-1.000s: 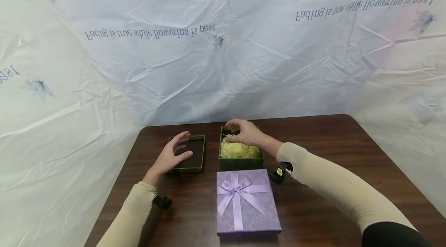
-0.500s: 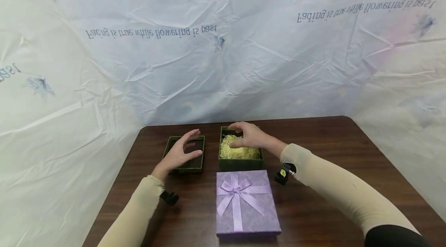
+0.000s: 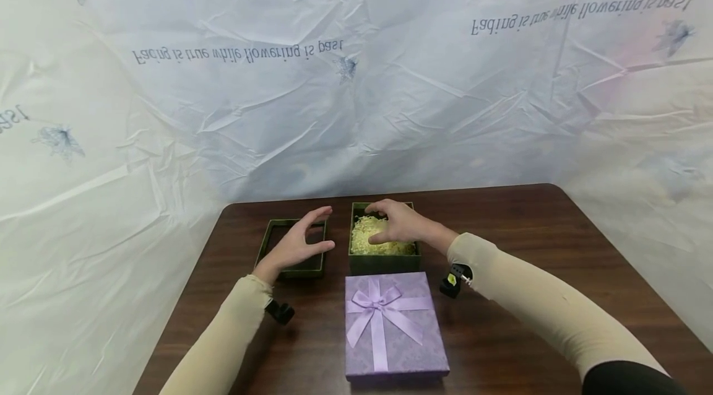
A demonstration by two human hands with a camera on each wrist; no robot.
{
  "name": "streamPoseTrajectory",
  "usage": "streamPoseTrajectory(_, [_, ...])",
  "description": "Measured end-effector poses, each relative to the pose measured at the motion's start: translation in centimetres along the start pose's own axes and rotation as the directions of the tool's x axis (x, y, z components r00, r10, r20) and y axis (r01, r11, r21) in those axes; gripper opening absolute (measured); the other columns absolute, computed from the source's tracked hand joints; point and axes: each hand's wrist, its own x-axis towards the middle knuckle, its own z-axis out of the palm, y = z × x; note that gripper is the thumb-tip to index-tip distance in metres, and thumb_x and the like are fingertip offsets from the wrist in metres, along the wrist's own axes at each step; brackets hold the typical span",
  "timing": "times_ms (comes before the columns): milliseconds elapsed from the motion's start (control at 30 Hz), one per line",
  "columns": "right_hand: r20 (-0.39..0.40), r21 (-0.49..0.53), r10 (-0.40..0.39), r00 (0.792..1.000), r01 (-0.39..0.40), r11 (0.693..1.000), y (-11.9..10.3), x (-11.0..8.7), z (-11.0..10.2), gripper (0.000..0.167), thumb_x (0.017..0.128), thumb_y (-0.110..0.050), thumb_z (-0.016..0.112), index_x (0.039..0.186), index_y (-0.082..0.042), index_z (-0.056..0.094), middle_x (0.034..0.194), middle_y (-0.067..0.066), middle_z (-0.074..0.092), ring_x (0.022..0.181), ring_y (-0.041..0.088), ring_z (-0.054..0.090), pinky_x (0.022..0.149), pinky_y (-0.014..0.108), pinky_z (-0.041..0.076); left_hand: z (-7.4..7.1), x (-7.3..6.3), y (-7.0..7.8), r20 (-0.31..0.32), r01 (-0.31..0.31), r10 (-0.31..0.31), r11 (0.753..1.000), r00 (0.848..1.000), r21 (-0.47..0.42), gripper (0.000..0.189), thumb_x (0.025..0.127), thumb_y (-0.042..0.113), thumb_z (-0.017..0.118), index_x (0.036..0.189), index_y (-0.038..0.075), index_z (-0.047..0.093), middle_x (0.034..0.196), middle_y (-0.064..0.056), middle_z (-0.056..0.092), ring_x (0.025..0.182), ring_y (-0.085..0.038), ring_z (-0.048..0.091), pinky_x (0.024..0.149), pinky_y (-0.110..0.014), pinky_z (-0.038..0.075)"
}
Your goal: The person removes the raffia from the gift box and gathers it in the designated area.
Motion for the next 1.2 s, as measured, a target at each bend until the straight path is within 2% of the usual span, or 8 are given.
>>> streamPoseTrajectory(167, [0.007, -0.038, -0.005, 1.000, 0.006, 0.999, 0.0, 0.1, 0.3, 0.069, 0.080, -0.037, 0.079, 0.139, -0.013, 0.053, 0.145, 0.015, 0.046, 0.129, 0.035, 0.049, 0.104, 0.051, 0.045, 0.5, 0.5, -0.2, 0.014, 0.010, -0.011, 1.000, 1.000, 0.011, 0.076, 0.090, 0.028, 0.071, 0.153, 0.023, 0.028, 0.156, -0.006, 0.032, 0.141, -0.033, 0.034, 0.112, -0.056, 0.035])
streamPoseTrajectory(433, [0.027, -0.067, -0.009, 1.000, 0.011, 0.998, 0.4, 0.3, 0.6, 0.072, 0.079, -0.040, 0.080, 0.140, -0.013, 0.052, 0.147, 0.015, 0.044, 0.134, 0.034, 0.044, 0.105, 0.053, 0.043, 1.2, 0.9, 0.0, 0.055, 0.019, -0.020, 1.000, 0.998, 0.005, 0.078, 0.090, 0.022, 0.072, 0.154, 0.021, 0.026, 0.157, -0.011, 0.029, 0.141, -0.038, 0.032, 0.111, -0.059, 0.034])
streamPoseTrajectory(567, [0.053, -0.071, -0.012, 0.999, 0.016, 0.997, 0.5, 0.4, 0.8, 0.076, 0.079, -0.040, 0.080, 0.142, -0.011, 0.050, 0.147, 0.015, 0.044, 0.133, 0.034, 0.044, 0.105, 0.052, 0.044, 1.6, 1.3, -0.1, 0.101, 0.040, -0.041, 0.999, 0.994, 0.011, 0.081, 0.090, 0.024, 0.072, 0.155, 0.016, 0.025, 0.157, -0.010, 0.029, 0.139, -0.038, 0.037, 0.109, -0.057, 0.039])
streamPoseTrajectory(700, [0.080, -0.080, -0.024, 0.997, 0.031, 0.996, 0.6, 0.5, 0.9, 0.079, 0.079, -0.039, 0.081, 0.144, -0.009, 0.047, 0.146, 0.016, 0.045, 0.134, 0.034, 0.044, 0.106, 0.051, 0.043, 2.0, 1.5, -0.4, 0.159, 0.067, -0.068, 0.998, 0.985, 0.014, 0.085, 0.089, 0.033, 0.072, 0.156, 0.015, 0.022, 0.159, -0.008, 0.025, 0.137, -0.037, 0.041, 0.107, -0.053, 0.043])
streamPoseTrajectory(967, [0.138, -0.104, -0.024, 0.990, 0.038, 0.994, 1.0, 0.7, 1.1, 0.082, 0.079, -0.039, 0.081, 0.147, -0.012, 0.044, 0.147, 0.018, 0.042, 0.132, 0.036, 0.044, 0.100, 0.052, 0.048, 2.4, 1.7, -0.9, 0.190, 0.073, -0.063, 0.996, 0.980, -0.048, 0.082, 0.090, 0.025, 0.072, 0.155, 0.013, 0.023, 0.158, -0.010, 0.026, 0.139, -0.037, 0.037, 0.107, -0.050, 0.044])
streamPoseTrajectory(1200, [0.189, -0.178, 0.005, 0.982, 0.029, 0.984, 1.1, 0.9, 1.2, 0.076, 0.083, -0.031, 0.079, 0.149, -0.019, 0.042, 0.149, 0.016, 0.041, 0.137, 0.038, 0.037, 0.105, 0.056, 0.042, 2.6, 2.0, -1.0, 0.219, 0.109, -0.089, 0.990, 0.972, -0.084, 0.082, 0.091, 0.017, 0.070, 0.156, 0.012, 0.020, 0.157, -0.017, 0.024, 0.139, -0.040, 0.036, 0.109, -0.053, 0.042])
